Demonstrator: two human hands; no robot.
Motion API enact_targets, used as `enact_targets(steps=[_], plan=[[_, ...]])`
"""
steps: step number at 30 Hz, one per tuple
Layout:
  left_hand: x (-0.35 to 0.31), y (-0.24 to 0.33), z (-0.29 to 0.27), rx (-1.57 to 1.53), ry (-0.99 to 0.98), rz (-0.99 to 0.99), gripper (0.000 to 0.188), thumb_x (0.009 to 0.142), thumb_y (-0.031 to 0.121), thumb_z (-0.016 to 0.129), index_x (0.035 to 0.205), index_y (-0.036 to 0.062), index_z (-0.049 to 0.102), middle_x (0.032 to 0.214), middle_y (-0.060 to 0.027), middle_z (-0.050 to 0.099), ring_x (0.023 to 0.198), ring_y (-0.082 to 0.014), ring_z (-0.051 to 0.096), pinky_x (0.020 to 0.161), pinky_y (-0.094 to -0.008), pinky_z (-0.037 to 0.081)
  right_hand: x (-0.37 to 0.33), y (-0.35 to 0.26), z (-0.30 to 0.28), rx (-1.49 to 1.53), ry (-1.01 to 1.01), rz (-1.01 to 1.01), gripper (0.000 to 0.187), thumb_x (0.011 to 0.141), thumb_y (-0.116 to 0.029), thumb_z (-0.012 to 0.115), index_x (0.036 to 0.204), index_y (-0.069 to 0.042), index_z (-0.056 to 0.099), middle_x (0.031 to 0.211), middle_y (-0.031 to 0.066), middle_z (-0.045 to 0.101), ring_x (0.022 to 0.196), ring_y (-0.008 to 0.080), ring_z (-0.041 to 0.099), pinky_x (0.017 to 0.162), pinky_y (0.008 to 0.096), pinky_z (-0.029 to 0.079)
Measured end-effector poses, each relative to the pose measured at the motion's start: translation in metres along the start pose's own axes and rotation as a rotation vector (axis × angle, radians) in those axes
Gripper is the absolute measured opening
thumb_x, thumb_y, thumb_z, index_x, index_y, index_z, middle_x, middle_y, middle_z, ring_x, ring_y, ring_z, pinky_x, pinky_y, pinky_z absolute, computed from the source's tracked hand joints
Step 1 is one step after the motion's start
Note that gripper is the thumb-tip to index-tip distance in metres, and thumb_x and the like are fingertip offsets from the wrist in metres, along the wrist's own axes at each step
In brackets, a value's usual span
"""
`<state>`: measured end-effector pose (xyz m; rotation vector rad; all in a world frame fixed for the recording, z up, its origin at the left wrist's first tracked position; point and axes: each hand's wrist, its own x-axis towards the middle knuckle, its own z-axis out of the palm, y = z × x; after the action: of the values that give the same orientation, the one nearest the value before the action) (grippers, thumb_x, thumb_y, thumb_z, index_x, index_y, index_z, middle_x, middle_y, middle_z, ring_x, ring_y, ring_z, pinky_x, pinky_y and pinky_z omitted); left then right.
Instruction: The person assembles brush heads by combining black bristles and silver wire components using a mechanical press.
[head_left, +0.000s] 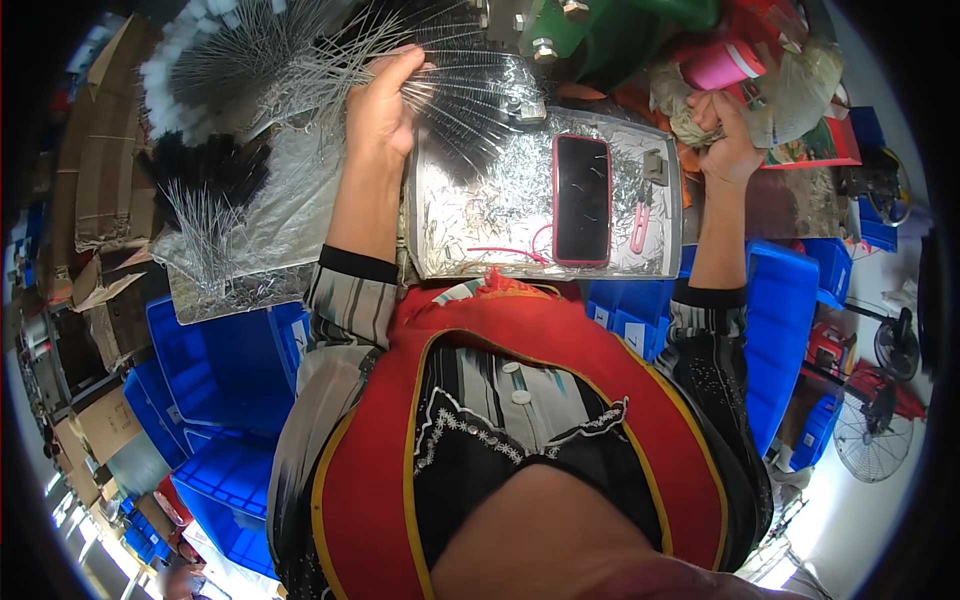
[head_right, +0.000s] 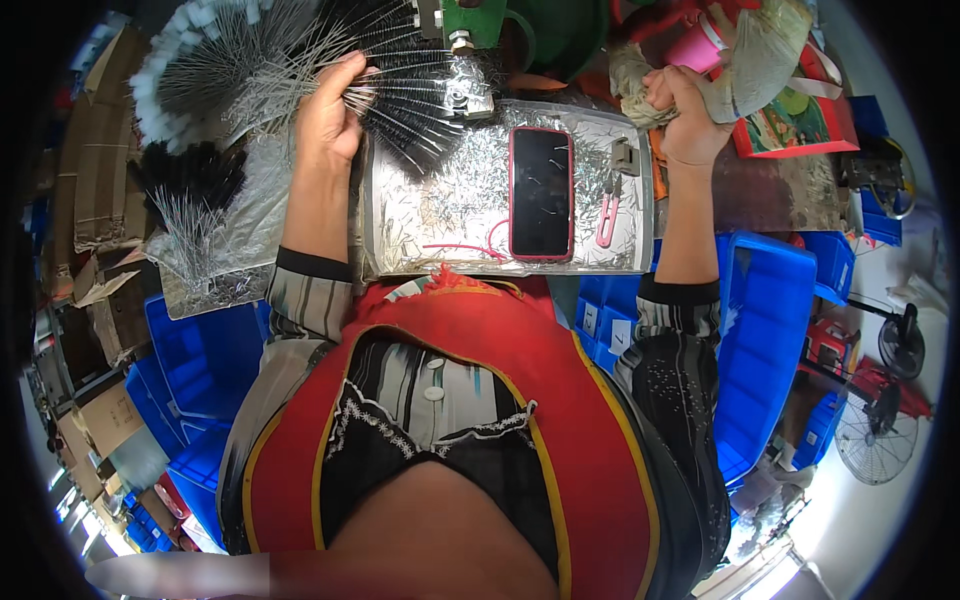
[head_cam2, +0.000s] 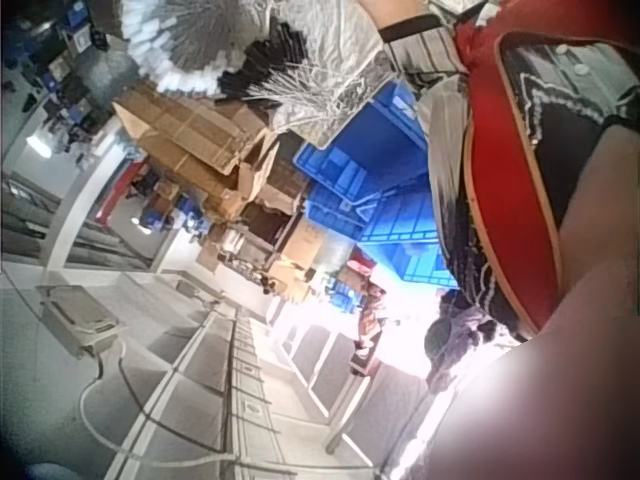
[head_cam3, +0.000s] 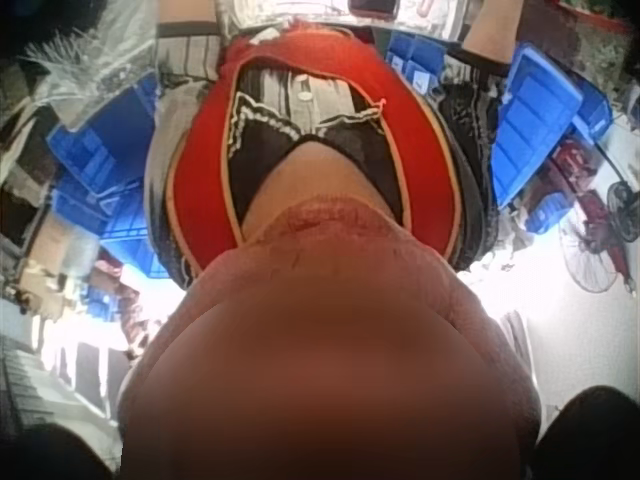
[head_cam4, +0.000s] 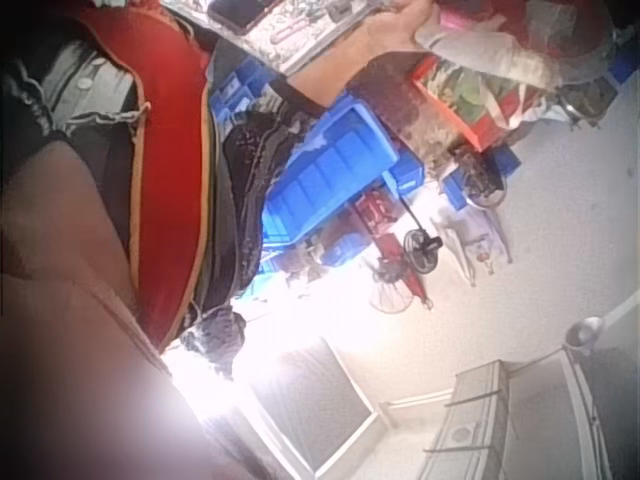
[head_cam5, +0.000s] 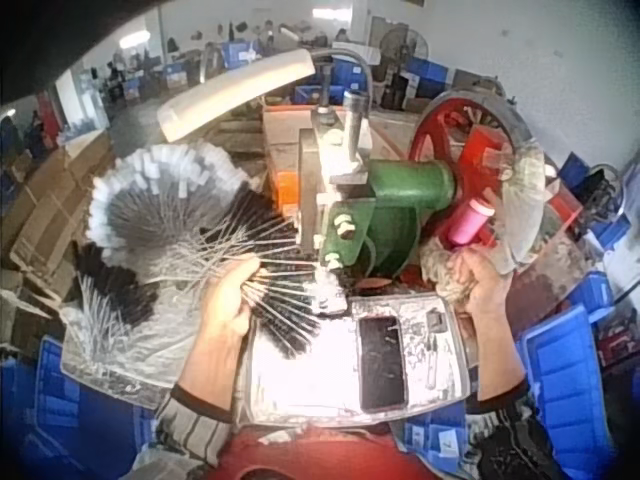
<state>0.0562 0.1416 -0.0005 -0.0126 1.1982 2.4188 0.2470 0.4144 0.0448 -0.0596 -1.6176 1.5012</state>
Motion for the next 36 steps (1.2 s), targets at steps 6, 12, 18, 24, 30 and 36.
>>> enact_targets(steps=[6, 12, 18, 24, 30, 36], plan=[[0.000, -0.008, 0.002, -0.002, 0.102, 0.049, 0.017, 0.071, 0.000, 0.064, 0.087, -0.0033, 0.058, 0.077, -0.0125, 0.061, 0.068, -0.0182, 0.059, 0.062, -0.0274, 0.050, 0.012, -0.049, 0.016, -0.117, 0.099, 0.288, 0.027, 0.075, -0.006, 0.050, 0.050, -0.005, 0.040, 0.049, 0.0037, 0.036, 0.049, 0.0166, 0.040, 0.060, 0.0321, 0.040], [-0.003, -0.008, 0.006, 0.058, 0.193, 0.092, 0.014, 0.072, 0.001, 0.064, 0.084, -0.0024, 0.058, 0.076, -0.0129, 0.061, 0.064, -0.0166, 0.058, 0.055, -0.0256, 0.047, 0.029, -0.072, 0.021, -0.142, 0.121, 0.371, 0.021, 0.074, -0.005, 0.052, 0.055, -0.004, 0.044, 0.048, 0.0036, 0.036, 0.048, 0.0164, 0.041, 0.058, 0.0323, 0.041], [-0.004, -0.009, 0.009, 0.015, 0.169, 0.098, 0.015, 0.073, 0.003, 0.064, 0.085, -0.0027, 0.058, 0.076, -0.0130, 0.061, 0.062, -0.0158, 0.057, 0.053, -0.0242, 0.045, 0.033, -0.072, 0.010, -0.098, 0.084, 0.432, 0.014, 0.074, -0.007, 0.054, 0.064, 0.002, 0.052, 0.049, 0.0055, 0.039, 0.049, 0.0182, 0.044, 0.056, 0.0318, 0.042], [-0.005, -0.008, 0.008, 0.075, 0.163, 0.103, 0.015, 0.073, 0.004, 0.063, 0.085, -0.0030, 0.058, 0.078, -0.0144, 0.062, 0.058, -0.0143, 0.054, 0.052, -0.0230, 0.044, 0.024, -0.058, 0.007, -0.036, 0.071, 0.283, 0.016, 0.074, -0.004, 0.054, 0.059, 0.004, 0.053, 0.049, 0.0073, 0.043, 0.048, 0.0196, 0.046, 0.055, 0.0334, 0.044], [-0.008, -0.004, 0.007, 0.012, 0.111, 0.083, 0.016, 0.078, 0.009, 0.061, 0.089, -0.0002, 0.056, 0.082, -0.0145, 0.063, 0.059, -0.0108, 0.053, 0.051, -0.0209, 0.044, 0.005, -0.019, 0.011, -0.074, 0.037, -0.025, 0.017, 0.074, 0.000, 0.051, 0.057, 0.004, 0.051, 0.048, 0.0078, 0.043, 0.046, 0.0192, 0.046, 0.057, 0.0349, 0.045], [-0.011, -0.005, 0.007, -0.046, 0.153, 0.088, 0.015, 0.078, 0.009, 0.060, 0.091, 0.0007, 0.055, 0.084, -0.0144, 0.063, 0.061, -0.0104, 0.053, 0.052, -0.0202, 0.044, 0.027, -0.067, 0.019, -0.126, 0.124, 0.345, 0.016, 0.073, -0.004, 0.052, 0.059, -0.002, 0.045, 0.047, 0.0037, 0.035, 0.045, 0.0163, 0.039, 0.054, 0.0315, 0.040]])
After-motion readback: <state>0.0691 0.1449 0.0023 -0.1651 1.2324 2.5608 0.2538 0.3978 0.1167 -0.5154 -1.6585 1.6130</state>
